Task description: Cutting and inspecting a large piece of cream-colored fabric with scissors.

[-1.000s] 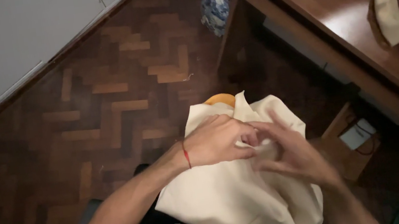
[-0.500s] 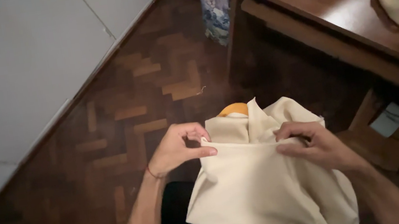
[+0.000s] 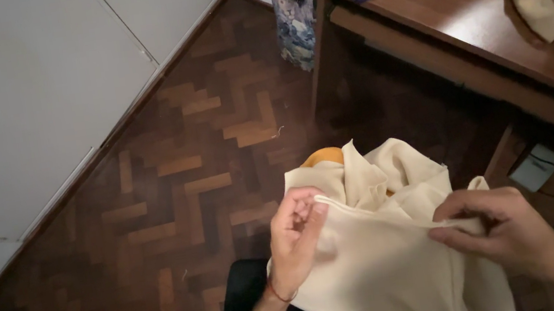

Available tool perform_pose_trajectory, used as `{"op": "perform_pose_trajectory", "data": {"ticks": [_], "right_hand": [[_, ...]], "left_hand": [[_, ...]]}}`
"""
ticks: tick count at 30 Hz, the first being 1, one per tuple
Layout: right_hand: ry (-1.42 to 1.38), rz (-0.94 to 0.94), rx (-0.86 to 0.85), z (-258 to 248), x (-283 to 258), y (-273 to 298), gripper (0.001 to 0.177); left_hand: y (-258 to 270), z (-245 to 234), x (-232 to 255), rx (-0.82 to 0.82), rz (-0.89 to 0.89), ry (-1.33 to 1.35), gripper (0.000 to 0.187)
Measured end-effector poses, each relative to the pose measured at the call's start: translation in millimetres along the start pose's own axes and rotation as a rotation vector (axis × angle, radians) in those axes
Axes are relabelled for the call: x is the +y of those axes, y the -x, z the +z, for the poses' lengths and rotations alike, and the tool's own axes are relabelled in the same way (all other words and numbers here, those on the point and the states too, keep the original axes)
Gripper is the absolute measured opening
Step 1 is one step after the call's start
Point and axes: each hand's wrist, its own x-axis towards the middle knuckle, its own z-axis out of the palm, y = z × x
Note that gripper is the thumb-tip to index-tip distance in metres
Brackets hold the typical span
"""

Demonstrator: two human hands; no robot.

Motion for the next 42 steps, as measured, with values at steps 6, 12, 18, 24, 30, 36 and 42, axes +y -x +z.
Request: {"op": "perform_pose_trajectory", "data": {"ticks": [6,12,18,24,30,36,42], "right_hand": [[-0.004,-0.226,0.229,2,21,25,0.019],[0.011,-0.241,0.337,2,-2,43,0.020],[-0.023,-0.240,0.259,11,6,39,0.020],[-0.231,-0.244,0.078,41,10,23,0.014],[-0.900,-0.588,0.099,128,-63,27,0.019],[-1.501,-0.325,0.032,142,-126,29,0.022],[-1.292,0.149,0.282,216,41,39,0.017]], "left_hand": [[7,11,9,0.025,-0.060,0.052,0.013],[15,9,20,0.077,-0.096,-0.020,0.015],[10,17,28,0.028,-0.020,-0.037,0.007],[-7,20,4,0.325,0.194,-0.365,0.010],[-84,-14,146,0.069,0.487,-0.656,0.015],[-168,48,236,-0.886,0.454,-0.908,0.016],[-157,89,80,-1.105,0.404,-0.698,0.018]]}}
